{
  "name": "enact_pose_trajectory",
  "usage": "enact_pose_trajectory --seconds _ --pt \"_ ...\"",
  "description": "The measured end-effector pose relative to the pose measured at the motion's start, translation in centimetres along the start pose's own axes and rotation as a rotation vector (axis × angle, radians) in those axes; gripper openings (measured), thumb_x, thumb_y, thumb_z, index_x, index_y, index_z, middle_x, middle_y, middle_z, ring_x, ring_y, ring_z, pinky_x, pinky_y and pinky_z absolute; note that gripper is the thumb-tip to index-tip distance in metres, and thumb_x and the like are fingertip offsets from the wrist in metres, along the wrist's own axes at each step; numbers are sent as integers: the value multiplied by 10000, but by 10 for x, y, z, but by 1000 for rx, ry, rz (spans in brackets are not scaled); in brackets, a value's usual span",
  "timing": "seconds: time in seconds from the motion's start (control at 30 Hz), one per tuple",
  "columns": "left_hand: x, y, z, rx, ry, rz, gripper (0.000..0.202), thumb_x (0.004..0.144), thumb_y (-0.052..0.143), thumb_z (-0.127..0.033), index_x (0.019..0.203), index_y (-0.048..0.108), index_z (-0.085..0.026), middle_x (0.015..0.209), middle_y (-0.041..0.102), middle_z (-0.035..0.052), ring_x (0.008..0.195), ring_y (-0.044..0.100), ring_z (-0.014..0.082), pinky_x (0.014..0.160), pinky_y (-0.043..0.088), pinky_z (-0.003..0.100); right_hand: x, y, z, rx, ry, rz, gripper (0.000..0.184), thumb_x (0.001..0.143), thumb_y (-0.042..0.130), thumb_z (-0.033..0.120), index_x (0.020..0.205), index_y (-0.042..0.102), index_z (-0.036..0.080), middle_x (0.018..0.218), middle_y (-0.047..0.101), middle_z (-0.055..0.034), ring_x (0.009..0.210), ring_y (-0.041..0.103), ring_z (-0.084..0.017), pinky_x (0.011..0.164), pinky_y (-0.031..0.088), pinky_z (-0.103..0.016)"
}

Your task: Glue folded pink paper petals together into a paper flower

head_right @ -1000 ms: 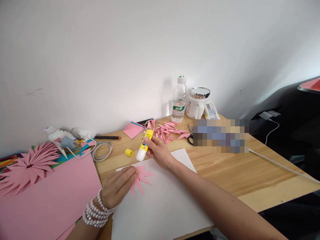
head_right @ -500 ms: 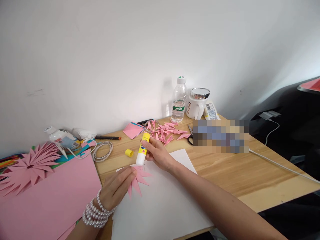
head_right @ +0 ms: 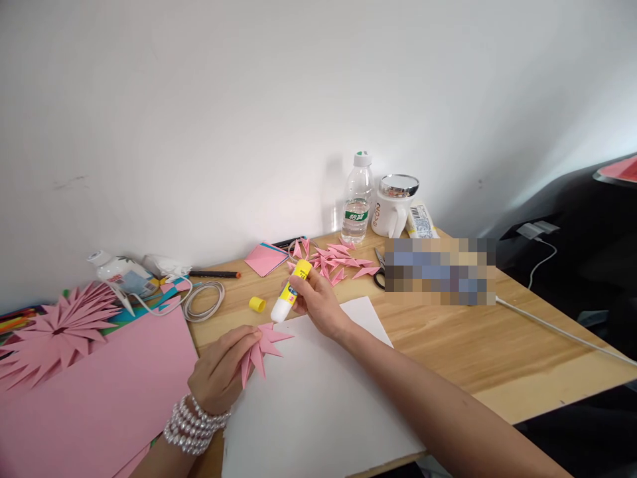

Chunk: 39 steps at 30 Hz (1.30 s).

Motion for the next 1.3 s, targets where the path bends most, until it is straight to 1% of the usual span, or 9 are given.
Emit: enact_pose_trajectory --seconds 0.13,0.33,0.5,0.6,0.73,0.83,1.07,1.23,1.3 --pt "0 0 2 -12 -17 -13 188 824 493 -78 991 576 -97 867 652 130 836 627 171 701 536 263 0 -3 2 74 -44 -14 209 749 591 334 743 456 175 658 510 25 451 345 -48 382 222 -176" --pt "-4 2 5 -24 -61 -10 238 803 515 -72 1023 574 -141 878 662 113 816 638 171 685 537 250 -3 7 -3 114 8 55 179 754 582 308 829 480 182 649 522 32 456 386 -59 373 243 -162" --pt "-5 2 9 -63 -144 -24 290 763 550 -59 1024 588 -179 893 666 92 810 640 177 686 538 267 -1 -1 -3 152 -8 -16 162 731 597 279 793 497 168 618 526 40 433 391 -49 381 290 -156" --pt "-3 4 20 -131 -315 -78 227 702 616 -61 886 621 -192 817 663 54 726 635 156 648 533 252 0 0 -2 165 -12 -4 158 737 591 286 758 508 153 602 532 30 430 418 -52 377 311 -157" --pt "-8 14 45 -334 -742 -139 67 676 654 -149 726 622 -180 697 656 21 582 620 144 537 527 248 1 1 -1 133 -28 -3 209 751 592 318 686 486 150 565 535 18 438 448 -65 377 349 -165" --pt "-14 18 53 -403 -945 -196 25 662 656 -184 652 640 -168 603 650 5 503 603 139 493 516 244 3 -2 0 125 -59 -40 224 748 607 326 678 484 151 579 555 10 454 470 -70 383 376 -167" --pt "-16 18 57 -487 -1047 -258 56 620 667 -176 567 651 -173 548 645 -12 470 601 136 473 506 231 3 -3 -6 117 -36 -32 255 725 652 366 720 518 150 660 595 1 505 534 -76 422 445 -172" --pt "-25 31 61 -599 -1124 -132 105 625 680 -190 728 669 -169 540 655 -17 465 604 144 493 522 252 4 0 -10 77 26 -4 283 719 660 396 703 516 151 591 573 18 489 535 -68 432 467 -157" --pt "-30 36 64 -657 -1165 -110 96 625 684 -209 704 661 -161 517 645 -14 457 599 148 488 522 259 4 -1 -10 62 32 -16 295 711 666 405 705 512 154 578 569 22 484 533 -66 434 473 -156"
Point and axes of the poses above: each hand's wrist, its own x-axis towards the middle knuckle, its own y-axis out of the palm, z = x × y, the point moved 7 cm from there along x, towards the middle knuckle
